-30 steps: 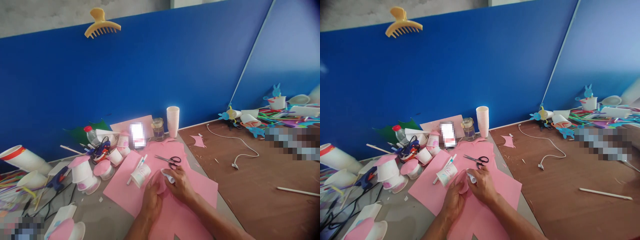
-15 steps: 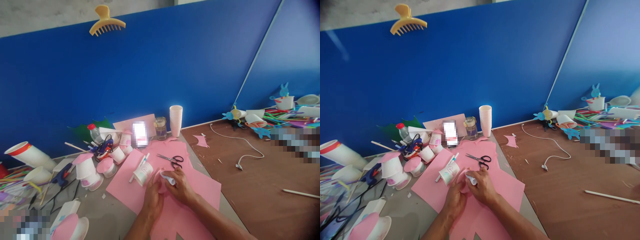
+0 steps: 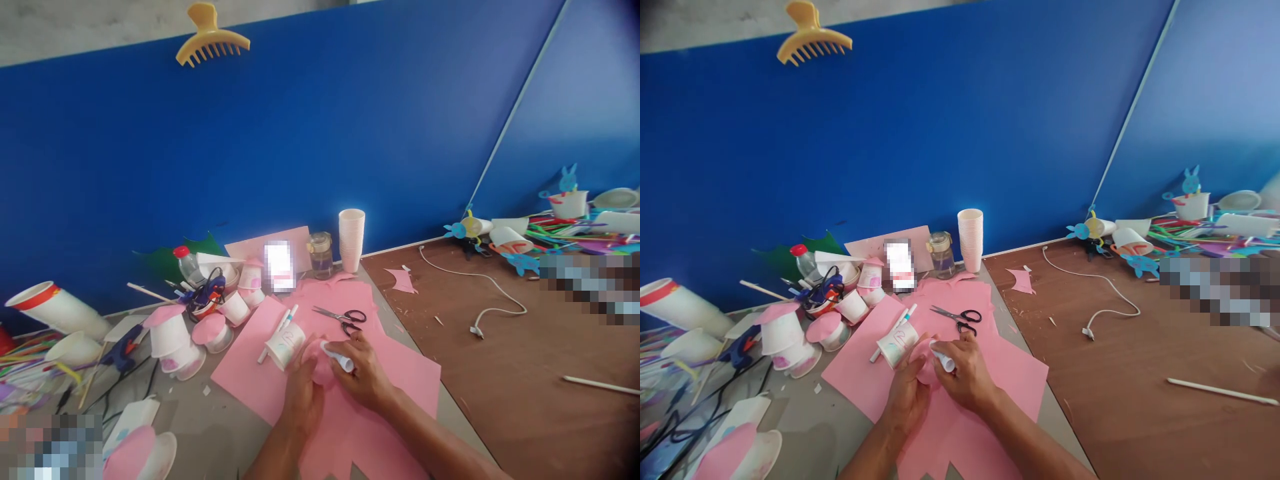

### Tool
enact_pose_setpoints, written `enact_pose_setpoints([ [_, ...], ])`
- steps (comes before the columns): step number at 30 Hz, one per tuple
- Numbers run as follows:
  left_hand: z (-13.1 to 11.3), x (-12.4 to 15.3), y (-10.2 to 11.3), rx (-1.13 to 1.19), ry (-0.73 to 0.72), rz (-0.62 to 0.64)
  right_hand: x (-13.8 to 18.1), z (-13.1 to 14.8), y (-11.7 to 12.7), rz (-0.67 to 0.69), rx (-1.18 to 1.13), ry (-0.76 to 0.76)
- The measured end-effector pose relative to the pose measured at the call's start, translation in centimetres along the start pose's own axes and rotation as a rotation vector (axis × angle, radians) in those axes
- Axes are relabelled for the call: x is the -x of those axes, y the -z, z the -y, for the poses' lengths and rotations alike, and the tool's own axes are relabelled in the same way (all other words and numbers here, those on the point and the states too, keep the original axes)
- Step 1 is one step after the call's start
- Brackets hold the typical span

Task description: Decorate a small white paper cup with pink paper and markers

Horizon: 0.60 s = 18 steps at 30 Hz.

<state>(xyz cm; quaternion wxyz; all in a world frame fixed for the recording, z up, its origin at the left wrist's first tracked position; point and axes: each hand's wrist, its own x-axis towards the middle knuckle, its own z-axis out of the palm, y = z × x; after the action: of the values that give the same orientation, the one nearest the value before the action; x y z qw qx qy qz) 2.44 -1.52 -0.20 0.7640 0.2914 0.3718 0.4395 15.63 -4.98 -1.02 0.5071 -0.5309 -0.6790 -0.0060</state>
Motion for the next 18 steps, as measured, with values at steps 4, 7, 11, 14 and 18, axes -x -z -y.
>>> enact_pose_setpoints([
  [4, 0.1, -0.1, -0.1, 0.050, 0.074, -0.008, 0.1, 0.0, -0.7, 0.058, 0.038, 0.003],
  [7, 0.2, -0.2, -0.2, 0.072, 0.032, -0.029, -0.2, -0.8, -0.3, 0.022, 0.111, -0.027],
  [11, 0.3, -0.4, -0.2, 0.079, -0.013, -0.076, -0.7, -1.7, 0.8, -0.134, 0.155, -0.087],
  [14, 0.2, -0.4, -0.1, 0.059, -0.029, -0.093, -0.6, -1.2, 1.0, -0.123, 0.084, -0.080],
  [18, -0.1, -0.1, -0.4, 0.071, -0.012, -0.035, 0.0, -0.1, 0.1, -0.006, 0.009, 0.003],
])
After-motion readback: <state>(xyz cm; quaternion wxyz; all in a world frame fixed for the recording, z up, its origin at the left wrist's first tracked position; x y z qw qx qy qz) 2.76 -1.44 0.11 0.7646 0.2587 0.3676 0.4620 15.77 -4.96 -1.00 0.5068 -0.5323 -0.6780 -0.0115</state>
